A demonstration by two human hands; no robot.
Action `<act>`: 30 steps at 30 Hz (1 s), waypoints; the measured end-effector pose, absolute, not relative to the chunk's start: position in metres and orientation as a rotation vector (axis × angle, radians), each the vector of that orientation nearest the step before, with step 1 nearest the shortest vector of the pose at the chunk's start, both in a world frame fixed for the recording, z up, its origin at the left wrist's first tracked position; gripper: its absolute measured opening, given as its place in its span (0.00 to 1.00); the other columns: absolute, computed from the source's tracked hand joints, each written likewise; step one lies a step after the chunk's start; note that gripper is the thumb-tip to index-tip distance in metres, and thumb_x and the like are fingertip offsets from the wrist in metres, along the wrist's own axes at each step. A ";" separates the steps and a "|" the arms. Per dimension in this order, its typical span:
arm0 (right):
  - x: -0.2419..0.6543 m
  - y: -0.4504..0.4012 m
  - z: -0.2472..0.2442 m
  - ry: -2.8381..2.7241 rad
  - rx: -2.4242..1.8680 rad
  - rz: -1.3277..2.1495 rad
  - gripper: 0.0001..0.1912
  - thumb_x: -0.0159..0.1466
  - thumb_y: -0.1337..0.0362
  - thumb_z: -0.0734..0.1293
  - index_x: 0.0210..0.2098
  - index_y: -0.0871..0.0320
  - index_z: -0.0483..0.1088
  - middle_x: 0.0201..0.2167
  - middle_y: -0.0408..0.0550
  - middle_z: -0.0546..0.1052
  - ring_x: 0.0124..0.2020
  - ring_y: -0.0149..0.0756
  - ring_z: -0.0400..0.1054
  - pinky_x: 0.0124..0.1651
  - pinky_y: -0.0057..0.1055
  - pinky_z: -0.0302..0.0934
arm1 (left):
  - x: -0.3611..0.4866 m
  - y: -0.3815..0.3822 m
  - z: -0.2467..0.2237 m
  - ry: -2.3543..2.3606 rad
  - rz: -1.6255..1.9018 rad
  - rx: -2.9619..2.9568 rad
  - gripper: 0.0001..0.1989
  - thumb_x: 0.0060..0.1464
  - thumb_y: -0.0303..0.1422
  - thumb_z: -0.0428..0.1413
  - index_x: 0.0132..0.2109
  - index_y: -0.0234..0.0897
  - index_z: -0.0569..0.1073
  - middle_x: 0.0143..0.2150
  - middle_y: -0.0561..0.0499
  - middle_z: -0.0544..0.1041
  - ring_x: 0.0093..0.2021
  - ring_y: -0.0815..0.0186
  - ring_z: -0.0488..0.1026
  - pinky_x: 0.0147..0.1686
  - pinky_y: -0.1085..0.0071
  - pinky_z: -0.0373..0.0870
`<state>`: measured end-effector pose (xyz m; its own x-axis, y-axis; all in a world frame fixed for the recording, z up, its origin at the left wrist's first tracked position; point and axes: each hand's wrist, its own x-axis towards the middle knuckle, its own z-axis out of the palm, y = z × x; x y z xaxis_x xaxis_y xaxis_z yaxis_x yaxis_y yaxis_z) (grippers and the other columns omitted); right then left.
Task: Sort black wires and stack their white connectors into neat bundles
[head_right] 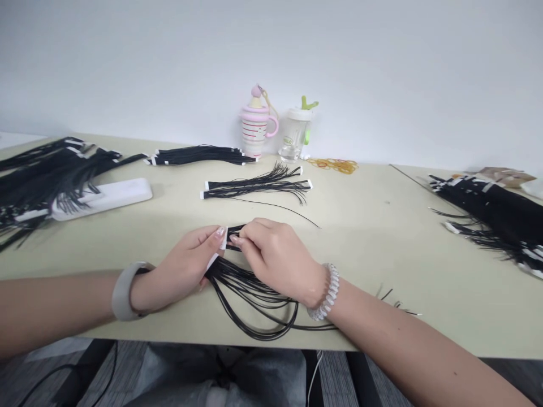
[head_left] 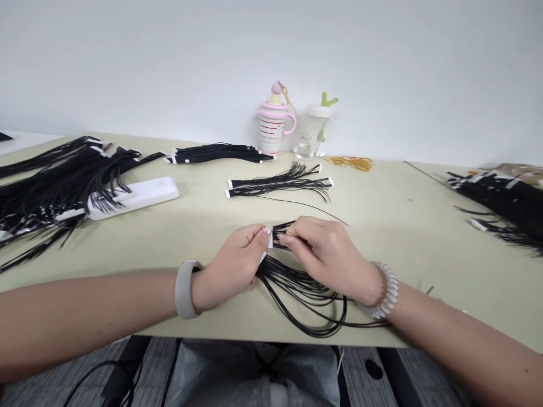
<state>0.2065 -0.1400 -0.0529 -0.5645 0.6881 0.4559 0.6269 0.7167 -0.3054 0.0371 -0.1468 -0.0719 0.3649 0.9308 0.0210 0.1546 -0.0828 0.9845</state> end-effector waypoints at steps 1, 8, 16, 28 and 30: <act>0.206 -0.140 -0.053 -2.360 -1.002 0.151 0.12 0.63 0.67 0.56 0.23 0.60 0.60 0.21 0.42 0.64 0.24 0.26 0.55 0.29 0.25 0.50 | 0.037 -0.147 -0.072 1.019 0.879 1.520 0.19 0.57 0.44 0.42 0.23 0.37 0.58 0.11 0.59 0.57 0.12 0.75 0.55 0.13 0.78 0.53; 0.210 -0.133 -0.048 -2.422 -0.978 0.309 0.10 0.63 0.67 0.57 0.26 0.60 0.63 0.23 0.42 0.67 0.25 0.25 0.59 0.31 0.23 0.52 | 0.038 -0.147 -0.072 1.034 0.896 1.497 0.19 0.56 0.44 0.42 0.23 0.37 0.57 0.13 0.59 0.58 0.13 0.75 0.55 0.14 0.78 0.54; 0.232 -0.127 -0.030 -2.371 -1.037 0.030 0.20 0.49 0.54 0.70 0.32 0.59 0.60 0.29 0.44 0.65 0.28 0.29 0.57 0.30 0.25 0.52 | 0.039 -0.145 -0.073 1.115 0.956 1.409 0.18 0.55 0.45 0.43 0.24 0.37 0.57 0.16 0.58 0.57 0.14 0.75 0.56 0.13 0.78 0.55; 0.252 -0.139 -0.009 -2.844 -1.380 0.818 0.20 0.61 0.54 0.57 0.18 0.60 0.56 0.15 0.38 0.59 0.17 0.23 0.48 0.19 0.22 0.44 | 0.043 -0.141 -0.074 1.218 1.054 1.195 0.17 0.55 0.44 0.43 0.25 0.37 0.59 0.17 0.58 0.56 0.14 0.75 0.56 0.12 0.78 0.56; 0.245 -0.138 -0.017 -2.794 -1.285 0.905 0.19 0.62 0.55 0.56 0.20 0.60 0.58 0.17 0.39 0.60 0.18 0.23 0.50 0.21 0.22 0.47 | 0.042 -0.140 -0.076 1.210 1.071 1.204 0.17 0.55 0.44 0.43 0.26 0.37 0.59 0.17 0.58 0.57 0.14 0.75 0.56 0.12 0.78 0.56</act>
<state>0.2452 -0.1381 -0.0166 -0.6768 0.6799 -0.2823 0.7163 0.5197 -0.4658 0.0423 -0.1404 -0.0756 0.0805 0.9928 -0.0884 0.0333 0.0859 0.9957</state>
